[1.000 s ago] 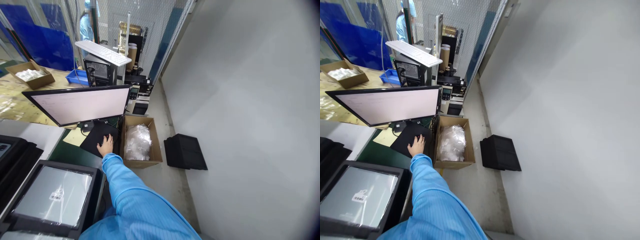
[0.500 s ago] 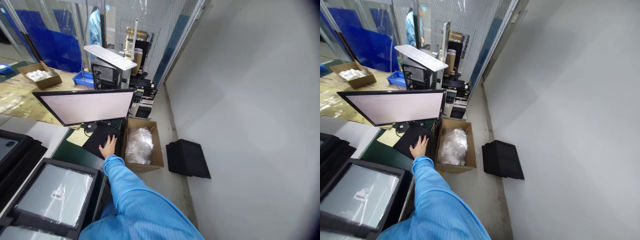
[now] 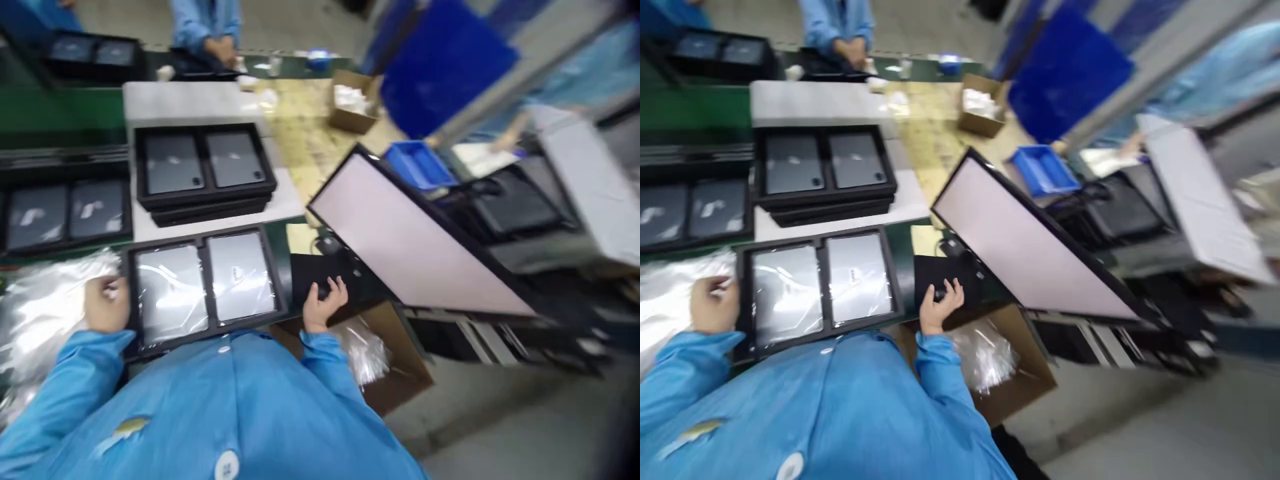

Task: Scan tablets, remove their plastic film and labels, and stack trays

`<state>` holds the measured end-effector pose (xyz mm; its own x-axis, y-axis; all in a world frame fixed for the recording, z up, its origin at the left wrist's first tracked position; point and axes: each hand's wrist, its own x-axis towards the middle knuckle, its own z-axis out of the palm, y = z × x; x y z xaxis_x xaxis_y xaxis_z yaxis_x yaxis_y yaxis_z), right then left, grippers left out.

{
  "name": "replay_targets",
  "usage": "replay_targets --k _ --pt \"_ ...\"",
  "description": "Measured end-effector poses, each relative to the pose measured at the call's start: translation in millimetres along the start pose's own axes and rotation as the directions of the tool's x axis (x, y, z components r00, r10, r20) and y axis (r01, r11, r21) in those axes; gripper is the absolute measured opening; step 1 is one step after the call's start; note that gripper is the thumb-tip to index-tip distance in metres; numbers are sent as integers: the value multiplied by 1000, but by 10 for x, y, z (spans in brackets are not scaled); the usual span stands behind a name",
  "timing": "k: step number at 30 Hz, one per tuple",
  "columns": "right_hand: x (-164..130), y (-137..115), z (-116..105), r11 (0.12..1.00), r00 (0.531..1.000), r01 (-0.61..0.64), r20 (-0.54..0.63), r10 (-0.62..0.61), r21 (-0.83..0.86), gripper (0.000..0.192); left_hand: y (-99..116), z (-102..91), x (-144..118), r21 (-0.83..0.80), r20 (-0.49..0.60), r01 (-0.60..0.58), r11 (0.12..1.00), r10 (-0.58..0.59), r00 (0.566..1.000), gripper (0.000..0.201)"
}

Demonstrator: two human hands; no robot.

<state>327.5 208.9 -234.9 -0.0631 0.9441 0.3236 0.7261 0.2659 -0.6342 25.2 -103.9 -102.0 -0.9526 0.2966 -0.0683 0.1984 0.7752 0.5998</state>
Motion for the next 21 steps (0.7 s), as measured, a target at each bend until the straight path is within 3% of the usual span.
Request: replay_targets --k 2,5,8,10,12,14,15,17,19,21 --pt "16 -126 -24 963 975 157 122 -187 218 33 -9 228 -160 85 87 0 996 -8 996 22" --pt "5 -469 -48 852 826 203 383 -413 482 28 267 771 -291 308 345 -83 948 -30 938 38" --pt "-65 -899 35 798 668 170 528 -524 578 26 552 1195 -349 461 405 -125 879 -83 910 49" --pt "-150 -1156 142 782 591 126 587 -554 611 26 579 1295 -327 453 411 -113 884 -95 907 45" --pt "-267 -1361 262 784 535 38 650 -540 620 27 434 1238 -258 308 421 -48 950 -91 902 26" --pt "-418 -1520 376 800 476 -103 736 -482 591 28 159 1064 -174 -78 393 156 985 -113 913 9" --pt "-505 -1588 429 812 434 -184 787 -439 555 28 1 952 -136 -305 369 270 913 -148 918 6" --pt "-694 -1716 529 844 312 -321 889 -335 430 26 -294 723 -79 -624 340 405 668 -235 911 14" --pt "-892 -1845 624 884 176 -383 960 -216 269 21 -508 545 -47 -724 352 444 527 -271 896 25" --pt "-1074 -1977 720 913 91 -383 989 -117 143 18 -627 460 -29 -757 391 467 457 -255 884 31"
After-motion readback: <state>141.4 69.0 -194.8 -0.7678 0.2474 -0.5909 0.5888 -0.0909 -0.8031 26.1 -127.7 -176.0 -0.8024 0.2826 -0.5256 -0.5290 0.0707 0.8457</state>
